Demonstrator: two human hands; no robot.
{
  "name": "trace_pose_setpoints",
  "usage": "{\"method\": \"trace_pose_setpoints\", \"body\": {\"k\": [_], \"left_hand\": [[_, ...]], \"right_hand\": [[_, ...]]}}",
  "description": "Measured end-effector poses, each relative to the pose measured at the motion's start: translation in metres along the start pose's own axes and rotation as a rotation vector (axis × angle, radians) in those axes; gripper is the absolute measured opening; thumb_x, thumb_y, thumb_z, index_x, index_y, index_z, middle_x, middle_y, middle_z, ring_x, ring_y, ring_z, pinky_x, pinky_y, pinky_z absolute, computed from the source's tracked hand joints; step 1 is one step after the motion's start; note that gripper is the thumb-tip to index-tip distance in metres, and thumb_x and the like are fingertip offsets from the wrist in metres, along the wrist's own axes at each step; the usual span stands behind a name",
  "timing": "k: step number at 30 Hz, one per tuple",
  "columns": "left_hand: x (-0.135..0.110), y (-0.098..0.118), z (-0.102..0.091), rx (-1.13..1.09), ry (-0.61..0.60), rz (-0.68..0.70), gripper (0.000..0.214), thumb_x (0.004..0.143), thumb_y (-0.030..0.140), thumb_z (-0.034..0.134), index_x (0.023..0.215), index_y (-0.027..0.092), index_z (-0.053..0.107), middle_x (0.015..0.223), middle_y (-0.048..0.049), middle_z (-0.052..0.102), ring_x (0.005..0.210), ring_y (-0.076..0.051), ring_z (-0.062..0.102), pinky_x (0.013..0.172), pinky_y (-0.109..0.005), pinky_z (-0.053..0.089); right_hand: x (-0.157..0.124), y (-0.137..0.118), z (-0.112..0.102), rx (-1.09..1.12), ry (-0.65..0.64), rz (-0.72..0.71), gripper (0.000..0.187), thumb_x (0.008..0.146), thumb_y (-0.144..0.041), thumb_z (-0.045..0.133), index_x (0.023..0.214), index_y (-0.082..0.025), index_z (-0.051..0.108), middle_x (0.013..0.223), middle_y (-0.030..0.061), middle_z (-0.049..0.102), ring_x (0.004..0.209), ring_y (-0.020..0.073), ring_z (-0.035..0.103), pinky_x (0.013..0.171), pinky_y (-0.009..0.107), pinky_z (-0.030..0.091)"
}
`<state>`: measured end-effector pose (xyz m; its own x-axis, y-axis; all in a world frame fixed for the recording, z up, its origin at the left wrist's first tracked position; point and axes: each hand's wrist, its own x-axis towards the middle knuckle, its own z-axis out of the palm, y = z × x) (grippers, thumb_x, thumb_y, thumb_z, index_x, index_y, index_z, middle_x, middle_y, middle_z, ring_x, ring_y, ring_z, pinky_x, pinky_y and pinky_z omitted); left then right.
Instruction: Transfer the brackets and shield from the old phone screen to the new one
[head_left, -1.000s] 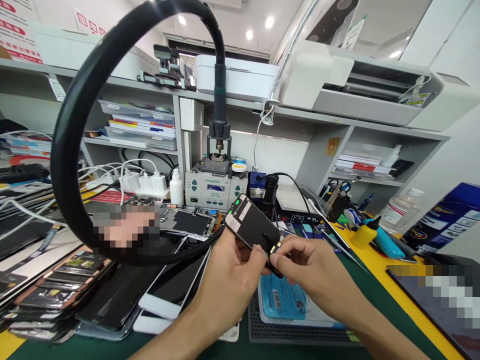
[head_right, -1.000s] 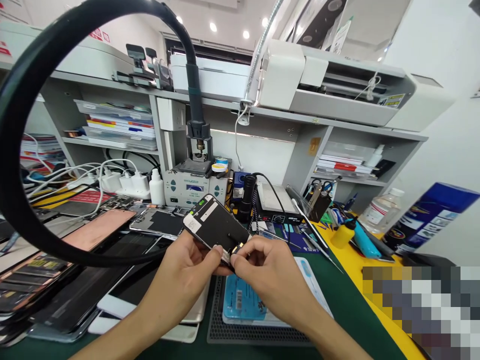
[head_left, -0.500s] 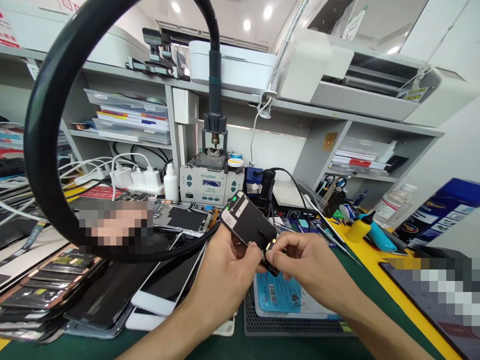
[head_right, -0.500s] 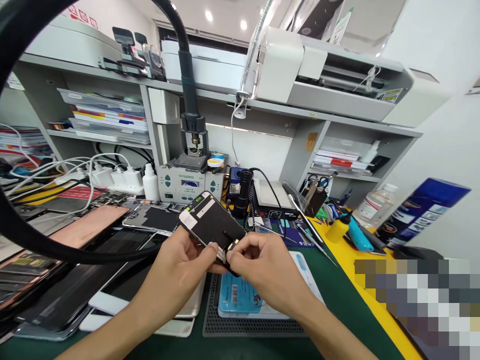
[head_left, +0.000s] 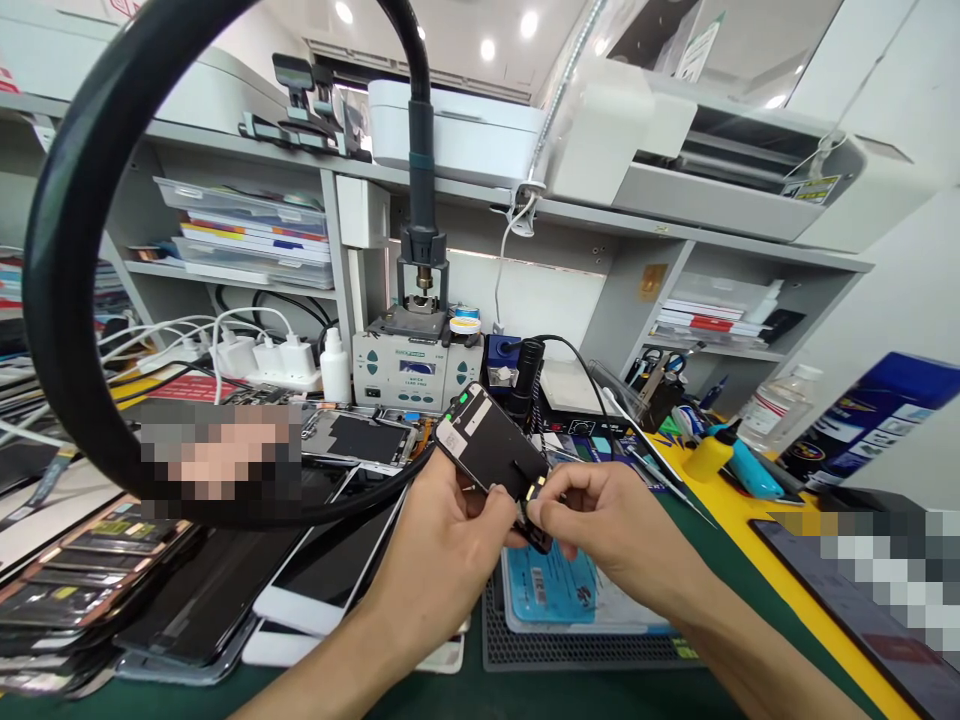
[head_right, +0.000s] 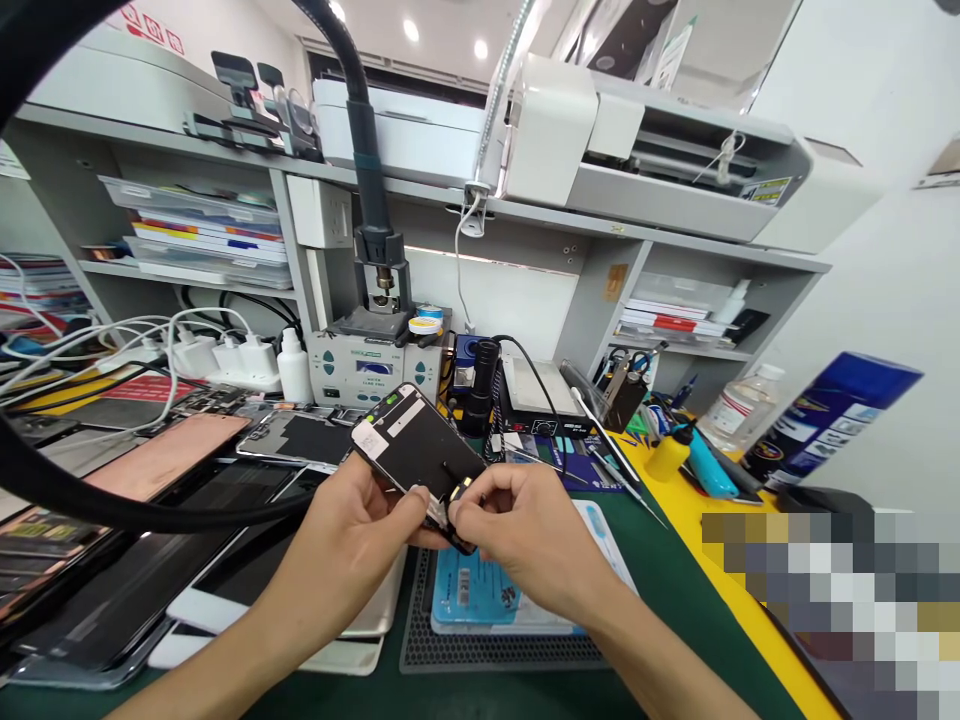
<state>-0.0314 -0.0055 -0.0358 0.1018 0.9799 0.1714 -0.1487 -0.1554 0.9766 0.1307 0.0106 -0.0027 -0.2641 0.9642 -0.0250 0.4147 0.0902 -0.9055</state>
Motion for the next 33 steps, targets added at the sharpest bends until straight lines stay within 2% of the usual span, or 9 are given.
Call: {"method": "trace_pose_setpoints", "body": {"k": [7,13,24,33], "left_hand": [[0.0004,0.0012,0.0006,0.005,0.009,0.006,0.013,0.089,0.024,0.059,0.1,0.021,0.053,0.094,-0.0006,0.069,0.081,-0.02,0.07,0.065,-0.031,0.063],[0.0009,0.0026,0.0014,0.025,0.013,0.01,0.013,0.088,0.023,0.058,0.101,0.022,0.054,0.099,-0.001,0.068,0.084,-0.02,0.07,0.059,-0.026,0.061],[0.0037,-0.0026,-0.0007,0.047,0.015,0.014,0.017,0.089,0.024,0.059,0.105,0.023,0.054,0.085,0.0033,0.061,0.076,-0.017,0.065,0.063,-0.032,0.065],[0.0024,-0.0044,-0.002,0.043,0.008,-0.012,0.02,0.089,0.03,0.061,0.106,0.023,0.053,0.088,0.0016,0.063,0.079,-0.019,0.067,0.065,-0.032,0.063]], "right_hand": [[0.0024,0.0043,-0.0025,0.016,-0.02,0.024,0.01,0.07,-0.016,0.059,0.062,-0.017,0.065,0.053,-0.0041,0.057,0.048,0.0088,0.048,0.048,0.02,0.038],[0.0042,0.0064,-0.0036,0.038,-0.042,0.025,0.009,0.069,-0.017,0.058,0.062,-0.017,0.064,0.05,-0.0055,0.056,0.046,0.0085,0.049,0.048,0.02,0.037],[0.0022,0.0011,-0.0064,0.037,-0.06,0.063,0.007,0.067,-0.017,0.059,0.063,-0.018,0.064,0.045,-0.0063,0.055,0.044,0.0082,0.048,0.048,0.02,0.037],[0.0044,0.0037,-0.0064,0.047,-0.069,0.055,0.007,0.067,-0.015,0.059,0.064,-0.017,0.065,0.044,-0.0055,0.058,0.044,0.0087,0.051,0.048,0.019,0.039]]}}
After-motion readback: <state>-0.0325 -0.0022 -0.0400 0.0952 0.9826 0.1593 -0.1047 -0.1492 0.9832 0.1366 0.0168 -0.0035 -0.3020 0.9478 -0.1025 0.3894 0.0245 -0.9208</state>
